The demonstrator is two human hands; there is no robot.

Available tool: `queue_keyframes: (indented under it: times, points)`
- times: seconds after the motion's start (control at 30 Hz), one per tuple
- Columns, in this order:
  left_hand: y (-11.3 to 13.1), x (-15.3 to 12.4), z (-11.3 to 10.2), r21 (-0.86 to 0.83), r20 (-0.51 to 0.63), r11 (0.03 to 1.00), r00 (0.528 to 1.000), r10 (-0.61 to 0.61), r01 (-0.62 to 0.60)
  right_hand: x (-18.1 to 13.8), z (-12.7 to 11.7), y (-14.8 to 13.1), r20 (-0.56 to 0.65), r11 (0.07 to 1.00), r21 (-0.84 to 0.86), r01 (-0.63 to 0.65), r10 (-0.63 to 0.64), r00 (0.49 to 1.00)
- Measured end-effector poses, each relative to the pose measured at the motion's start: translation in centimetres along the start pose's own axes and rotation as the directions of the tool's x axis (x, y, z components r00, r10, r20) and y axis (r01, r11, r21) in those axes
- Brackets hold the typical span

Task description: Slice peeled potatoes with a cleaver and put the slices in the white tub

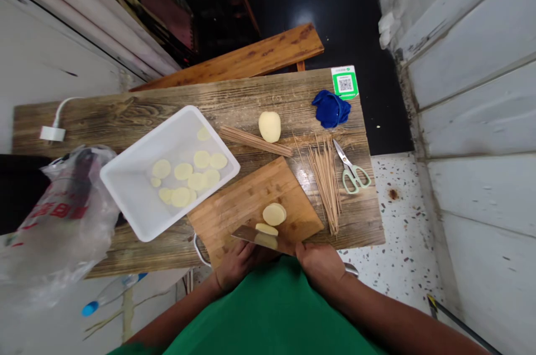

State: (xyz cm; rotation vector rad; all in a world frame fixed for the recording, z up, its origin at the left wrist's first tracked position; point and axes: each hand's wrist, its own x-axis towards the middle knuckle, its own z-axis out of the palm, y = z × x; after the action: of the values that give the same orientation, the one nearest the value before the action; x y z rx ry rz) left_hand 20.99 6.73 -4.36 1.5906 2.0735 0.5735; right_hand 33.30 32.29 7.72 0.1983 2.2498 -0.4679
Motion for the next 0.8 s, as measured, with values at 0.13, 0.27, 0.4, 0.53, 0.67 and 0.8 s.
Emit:
queue_keyframes:
  times: [0.13,0.27,0.4,0.53,0.67,0.8]
  points:
    - [-0.2,-0.3,0.4,-0.003,-0.005,1.0,1.0,0.01,-0.01,0.6,0.4,0.0,-0.051,1.0,-0.004,-0.001,0.001,0.999]
    - [-0.1,-0.3,0.6,0.021,-0.045,1.0,0.999,0.002,-0.001,1.5,0.7,-0.2,-0.11,1.0,0.009,0.0,0.001,0.994]
    - [0.1,0.0,0.6,0.023,-0.044,0.999,0.998,0.033,-0.032,2.7,1.0,-0.5,-0.166,1.0,-0.027,0.013,-0.017,0.986]
    - [0.3,0.2,0.3,0.007,0.003,1.0,1.0,0.022,-0.022,2.9,1.4,-0.4,-0.182,0.999,-0.03,0.027,-0.032,0.983]
    - [0.6,0.2,0.2,0.035,0.001,0.999,1.0,-0.017,0.017,1.1,2.0,0.1,-0.151,0.999,-0.029,0.043,-0.047,0.987]
    - [0.9,0.3,-0.1,0.027,-0.003,0.999,1.0,0.029,-0.028,-1.3,2.3,0.3,-0.208,0.997,-0.011,0.071,-0.072,0.976]
